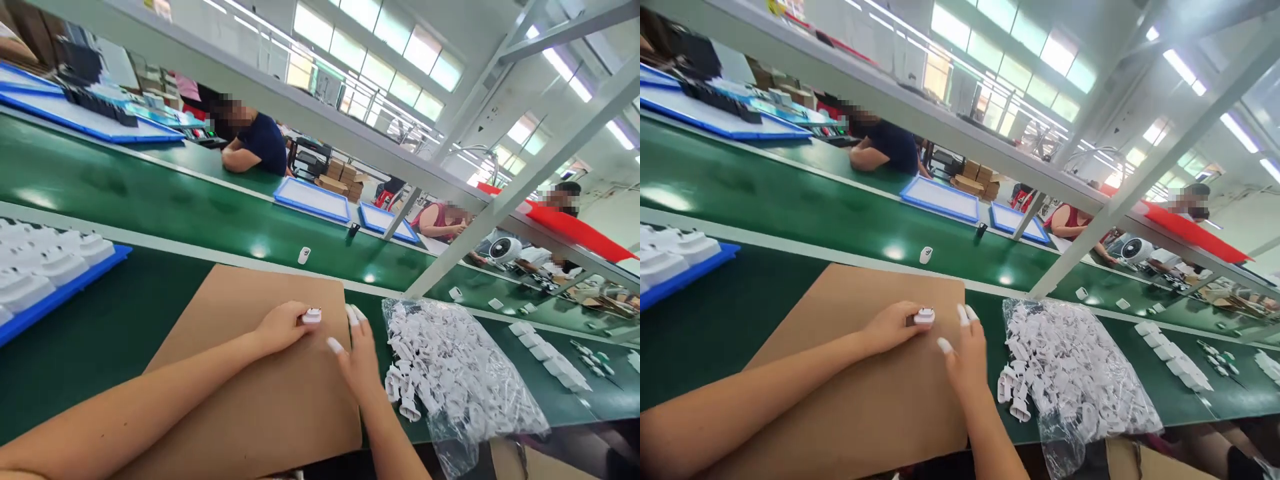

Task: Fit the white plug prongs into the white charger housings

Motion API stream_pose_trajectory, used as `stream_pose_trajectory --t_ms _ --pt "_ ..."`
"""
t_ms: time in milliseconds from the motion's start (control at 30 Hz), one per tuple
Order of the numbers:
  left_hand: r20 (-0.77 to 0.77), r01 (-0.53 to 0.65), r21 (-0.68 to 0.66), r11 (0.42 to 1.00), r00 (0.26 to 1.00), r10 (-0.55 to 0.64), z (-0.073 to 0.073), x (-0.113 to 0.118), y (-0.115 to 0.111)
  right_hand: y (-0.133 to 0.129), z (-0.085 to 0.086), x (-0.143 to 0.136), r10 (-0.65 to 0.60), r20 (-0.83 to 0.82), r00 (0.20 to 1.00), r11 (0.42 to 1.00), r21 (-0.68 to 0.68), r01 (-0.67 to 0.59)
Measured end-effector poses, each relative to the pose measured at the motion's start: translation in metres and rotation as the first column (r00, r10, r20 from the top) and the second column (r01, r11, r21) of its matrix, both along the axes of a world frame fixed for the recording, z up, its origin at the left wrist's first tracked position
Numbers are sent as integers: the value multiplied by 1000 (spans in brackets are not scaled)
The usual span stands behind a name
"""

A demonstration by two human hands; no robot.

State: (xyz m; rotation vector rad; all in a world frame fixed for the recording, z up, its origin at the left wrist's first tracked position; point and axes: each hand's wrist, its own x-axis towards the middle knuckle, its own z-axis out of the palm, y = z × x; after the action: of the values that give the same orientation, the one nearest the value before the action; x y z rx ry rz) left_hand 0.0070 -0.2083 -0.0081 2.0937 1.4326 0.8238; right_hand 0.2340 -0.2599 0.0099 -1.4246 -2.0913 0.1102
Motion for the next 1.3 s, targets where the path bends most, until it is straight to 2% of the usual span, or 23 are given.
stream_pose_trajectory --t_ms 67,167,233,333,433,500,567,633,700,767,833,933,1067,1133,1233,1300 --pt "8 -144 -57 988 989 145 13 -17 22 -24 -4 32 -127 220 967 992 38 121" --pt "-20 -380 -62 923 925 379 31 -51 67 -42 -14 73 -351 508 787 924 53 377" --pt "-40 -502 -56 863 865 500 39 -73 96 -42 -19 87 -355 585 729 904 17 427" --pt "-66 -615 -63 786 788 612 40 -94 129 -33 -22 91 -336 556 760 903 -38 427" --pt "-77 -673 -68 736 740 669 35 -100 147 -25 -26 96 -352 463 813 907 -45 419" --pt "-72 -710 -57 702 704 707 32 -99 152 -24 -32 104 -353 435 829 914 -27 404" --pt "-57 -763 -15 647 646 761 28 -94 151 -24 -38 114 -380 454 806 906 5 424" --pt "-41 -795 54 604 603 797 24 -86 147 -24 -41 122 -398 479 783 886 -21 464" --pt "-39 -769 125 627 628 777 20 -74 143 -21 -39 122 -374 479 794 876 -99 472" --pt "-62 -707 156 689 689 722 16 -64 141 -19 -32 114 -341 462 818 883 -141 448" --pt "-94 -671 134 729 724 683 15 -58 142 -17 -25 100 -346 435 831 900 -97 426" --pt "-128 -654 67 753 743 657 19 -57 145 -19 -19 81 -343 369 864 928 -12 374" --pt "-125 -542 59 838 829 545 29 -50 137 -21 -19 74 -308 256 916 947 -15 322" --pt "-108 -412 75 908 902 419 31 -38 121 -18 -17 73 -299 145 943 951 -35 307" --pt "-65 -176 65 982 981 180 27 -13 79 -8 -8 64 -228 -133 965 973 -75 219" --pt "-15 -44 49 998 999 45 21 0 46 6 1 51 -178 -387 904 973 -203 105"
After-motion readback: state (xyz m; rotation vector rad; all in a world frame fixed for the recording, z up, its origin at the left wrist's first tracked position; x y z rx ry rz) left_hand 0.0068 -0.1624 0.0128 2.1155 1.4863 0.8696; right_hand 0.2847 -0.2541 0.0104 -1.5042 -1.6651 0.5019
